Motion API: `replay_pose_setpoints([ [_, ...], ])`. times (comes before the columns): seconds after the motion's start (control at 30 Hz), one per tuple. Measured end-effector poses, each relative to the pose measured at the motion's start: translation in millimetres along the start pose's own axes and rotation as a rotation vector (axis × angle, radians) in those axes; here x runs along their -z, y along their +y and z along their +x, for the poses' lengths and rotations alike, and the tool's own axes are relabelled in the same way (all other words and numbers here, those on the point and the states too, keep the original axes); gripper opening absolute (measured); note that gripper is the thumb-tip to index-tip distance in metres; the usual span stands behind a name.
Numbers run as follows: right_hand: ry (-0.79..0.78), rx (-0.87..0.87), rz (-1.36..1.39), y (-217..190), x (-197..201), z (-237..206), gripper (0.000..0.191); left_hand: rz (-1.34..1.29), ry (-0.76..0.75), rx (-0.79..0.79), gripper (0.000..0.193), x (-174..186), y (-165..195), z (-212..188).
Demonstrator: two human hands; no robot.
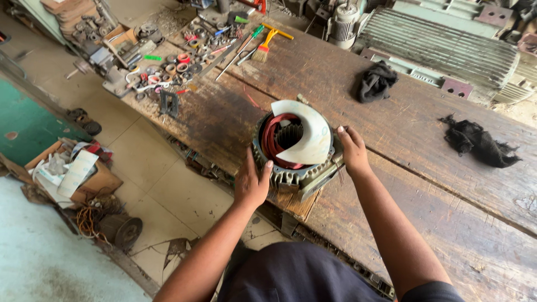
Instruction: The person places a white insulating sheet into the slots of a motor stator, tucking it between copper windings. They repeatedly adjust and press the sheet into place around the circumference of the stator.
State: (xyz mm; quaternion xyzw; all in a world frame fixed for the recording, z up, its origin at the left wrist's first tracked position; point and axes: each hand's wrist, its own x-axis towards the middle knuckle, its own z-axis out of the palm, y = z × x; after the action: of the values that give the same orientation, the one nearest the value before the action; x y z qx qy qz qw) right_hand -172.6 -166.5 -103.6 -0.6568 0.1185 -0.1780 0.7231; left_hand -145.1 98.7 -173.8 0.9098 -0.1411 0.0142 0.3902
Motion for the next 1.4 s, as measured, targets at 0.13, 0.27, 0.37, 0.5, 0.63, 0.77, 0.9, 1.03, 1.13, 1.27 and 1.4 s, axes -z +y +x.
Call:
replay_pose_setpoints([
  [0.13,-0.002,0.004,-0.006,5.0,2.8,4.0,0.029,-0.065,0.036,-0.018,0.091,-4.0,-2.9,-1.2],
  [0.27,-0.011,-0.018,0.003,15.6,7.7,8.0,0.029,-0.194,0.031,-0.003,0.090,-5.6,-3.3,-3.4],
  [0.37,-0.011,-0.006,0.021,25.8,11.5,11.1,0.028,-0.154,-0.092,0.120,0.087,3.2,-5.3,1.1],
  [0.5,0.000,-0.052,-0.063,33.6,16.9,13.1,0.028,-0.165,0.048,-0.109,0.058,32.6,-4.4,29.4],
  [0.63,0.084,0.046,-0.354,26.9,21.8,11.2,0.020,-0.314,0.121,-0.207,0.031,57.3,17.6,71.7],
  [0.77,0.078,0.231,-0.215,-0.8,16.5,12.3,0.020,-0.409,0.027,-0.278,0.033,56.0,51.4,109.7],
  [0.9,-0.103,0.259,-0.306,-48.1,1.5,6.3,0.045,-0.302,0.140,-0.424,0.021,45.3,66.2,116.1],
  [1.03,-0.115,0.175,-0.834,-83.6,-26.9,2.7,0.055,-0.307,0.195,-0.523,0.021,43.3,57.4,112.3],
  [1.13,-0.129,0.153,-0.966,-92.4,-47.6,5.1,0.055,-0.355,0.136,-0.528,0.022,47.1,46.5,116.8],
  [1.27,-0.143,0.089,-1.014,-93.8,-55.7,3.0,0.049,-0.346,0.022,-0.517,0.023,49.8,39.6,121.7],
  [1.4,-0.188,0.154,-1.075,-93.5,-53.5,0.6,0.042,-0.318,0.067,-0.591,0.025,49.5,39.2,120.2],
])
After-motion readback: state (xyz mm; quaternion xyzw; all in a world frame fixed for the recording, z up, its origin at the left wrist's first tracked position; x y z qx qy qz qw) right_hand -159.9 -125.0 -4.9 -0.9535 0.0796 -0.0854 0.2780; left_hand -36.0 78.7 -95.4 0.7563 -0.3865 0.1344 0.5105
